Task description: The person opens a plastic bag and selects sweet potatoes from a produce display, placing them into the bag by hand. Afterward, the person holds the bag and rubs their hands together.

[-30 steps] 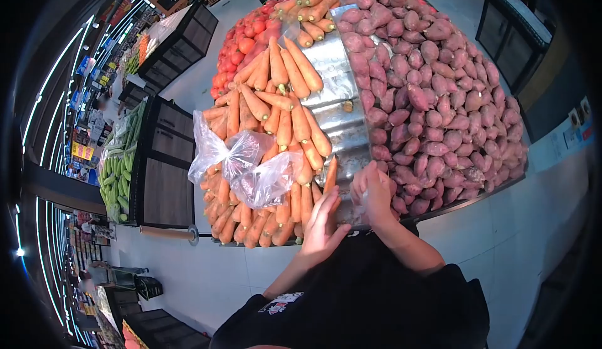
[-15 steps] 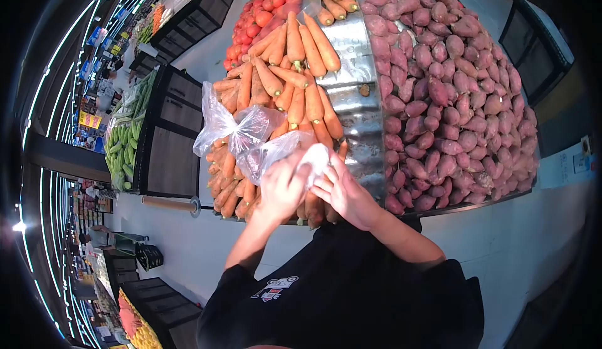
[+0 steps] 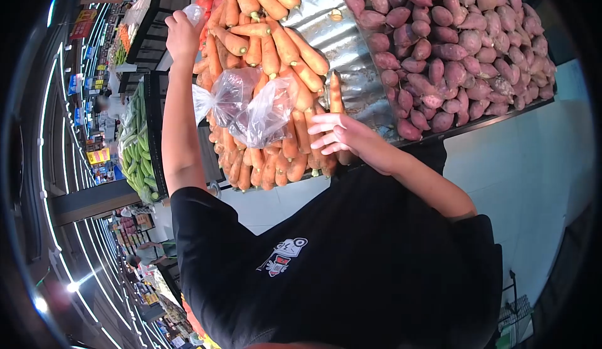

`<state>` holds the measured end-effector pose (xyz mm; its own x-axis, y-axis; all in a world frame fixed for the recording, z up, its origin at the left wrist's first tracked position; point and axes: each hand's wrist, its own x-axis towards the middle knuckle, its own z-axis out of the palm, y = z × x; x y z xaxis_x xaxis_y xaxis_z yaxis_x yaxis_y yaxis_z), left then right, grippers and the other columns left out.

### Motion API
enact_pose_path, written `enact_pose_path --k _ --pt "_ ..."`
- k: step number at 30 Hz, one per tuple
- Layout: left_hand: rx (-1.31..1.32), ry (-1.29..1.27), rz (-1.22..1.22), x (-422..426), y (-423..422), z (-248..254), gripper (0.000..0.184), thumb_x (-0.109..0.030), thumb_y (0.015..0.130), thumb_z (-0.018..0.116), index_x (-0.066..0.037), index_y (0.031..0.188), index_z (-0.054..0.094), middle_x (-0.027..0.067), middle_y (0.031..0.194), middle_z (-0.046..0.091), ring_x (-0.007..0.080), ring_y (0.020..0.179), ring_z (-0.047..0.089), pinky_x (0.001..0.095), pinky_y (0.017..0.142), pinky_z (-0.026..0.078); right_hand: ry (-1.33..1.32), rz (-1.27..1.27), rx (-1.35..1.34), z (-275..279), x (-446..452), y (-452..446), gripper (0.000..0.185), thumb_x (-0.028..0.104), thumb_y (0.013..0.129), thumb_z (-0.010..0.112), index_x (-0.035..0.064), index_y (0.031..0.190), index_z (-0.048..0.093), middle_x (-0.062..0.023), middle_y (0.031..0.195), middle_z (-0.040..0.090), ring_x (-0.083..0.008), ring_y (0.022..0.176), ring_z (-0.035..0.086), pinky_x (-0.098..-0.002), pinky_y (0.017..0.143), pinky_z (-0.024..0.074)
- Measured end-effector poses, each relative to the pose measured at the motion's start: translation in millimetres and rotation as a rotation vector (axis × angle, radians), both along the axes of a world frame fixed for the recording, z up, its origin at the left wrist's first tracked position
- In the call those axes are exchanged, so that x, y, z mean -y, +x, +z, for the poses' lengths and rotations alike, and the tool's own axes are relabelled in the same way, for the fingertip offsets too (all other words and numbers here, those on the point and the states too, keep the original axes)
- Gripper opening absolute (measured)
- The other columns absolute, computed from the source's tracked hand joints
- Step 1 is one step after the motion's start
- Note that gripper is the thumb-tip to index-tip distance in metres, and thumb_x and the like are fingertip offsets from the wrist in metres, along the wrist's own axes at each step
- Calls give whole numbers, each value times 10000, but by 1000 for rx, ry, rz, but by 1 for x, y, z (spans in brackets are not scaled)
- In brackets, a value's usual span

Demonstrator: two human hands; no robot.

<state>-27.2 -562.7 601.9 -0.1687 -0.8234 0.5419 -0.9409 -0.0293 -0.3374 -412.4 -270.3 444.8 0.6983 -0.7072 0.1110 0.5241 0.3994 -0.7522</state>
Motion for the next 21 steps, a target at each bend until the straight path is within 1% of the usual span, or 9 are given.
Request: enact_pose_path --k 1,4,5,8,9,12,14,18,21 --pt "-2 74 15 9 7 -5 805 -719 877 752 -18 1175 491 215 1202 595 417 1037 727 503 767 625 -8 -24 9 0 -1 -1 594 410 1169 457 16 1612 419 -148 1525 560 -257 1349 606 -410 1126 497" --pt "16 249 -1 12 12 -18 872 -765 856 743 -18 1218 474 239 1255 591 440 1063 727 513 806 620 43 -38 -2 -2 -3 -3 596 408 1167 471 19 1614 415 -139 1509 571 -246 1328 622 -397 1117 502" --pt "-83 403 43 12 12 -17 960 -731 878 753 7 1398 429 306 1414 545 486 1165 689 530 927 594 44 -41 -11 -2 -2 -3 596 407 1166 474 19 1614 416 -135 1501 575 -244 1320 628 -393 1113 504" --pt "-304 475 -186 14 39 -22 1099 -695 889 770 27 1578 311 359 1548 451 512 1273 631 522 1056 537 54 -33 -29 1 -2 -1 594 404 1164 483 19 1612 418 -126 1479 586 -236 1299 643 -382 1104 510" --pt "-445 540 -146 -6 26 -1 1160 -636 893 804 41 1650 245 373 1613 389 505 1375 562 506 1153 464 59 -22 -31 0 -2 0 592 403 1164 484 19 1611 420 -124 1471 590 -233 1295 646 -380 1101 512" --pt "-505 442 -217 -74 21 45 1023 -530 930 818 62 1613 340 357 1611 402 473 1384 559 473 1167 447 53 6 -81 -5 -3 5 569 385 1164 479 18 1596 440 -118 1446 608 -217 1269 656 -370 1087 516" --pt "-343 129 -198 -148 6 67 873 -414 979 800 83 1573 399 326 1607 425 422 1408 533 474 1171 437 28 23 -116 -8 -3 6 557 380 1164 475 16 1585 454 -115 1433 617 -211 1256 660 -369 1080 518" --pt "-982 -845 -97 -262 -11 -48 754 -365 1041 730 91 1549 412 288 1602 415 375 1499 423 528 1243 339 144 43 -169 -30 -6 11 521 381 1163 474 29 1546 501 -83 1371 648 -170 1210 667 -331 1053 502" --pt "-1183 -480 233 -281 -5 -142 815 -424 1045 709 104 1573 382 325 1640 354 424 1568 311 562 1294 237 147 65 -189 -31 -6 14 466 361 1174 463 28 1493 531 -94 1333 649 -189 1185 666 -370 1040 521"
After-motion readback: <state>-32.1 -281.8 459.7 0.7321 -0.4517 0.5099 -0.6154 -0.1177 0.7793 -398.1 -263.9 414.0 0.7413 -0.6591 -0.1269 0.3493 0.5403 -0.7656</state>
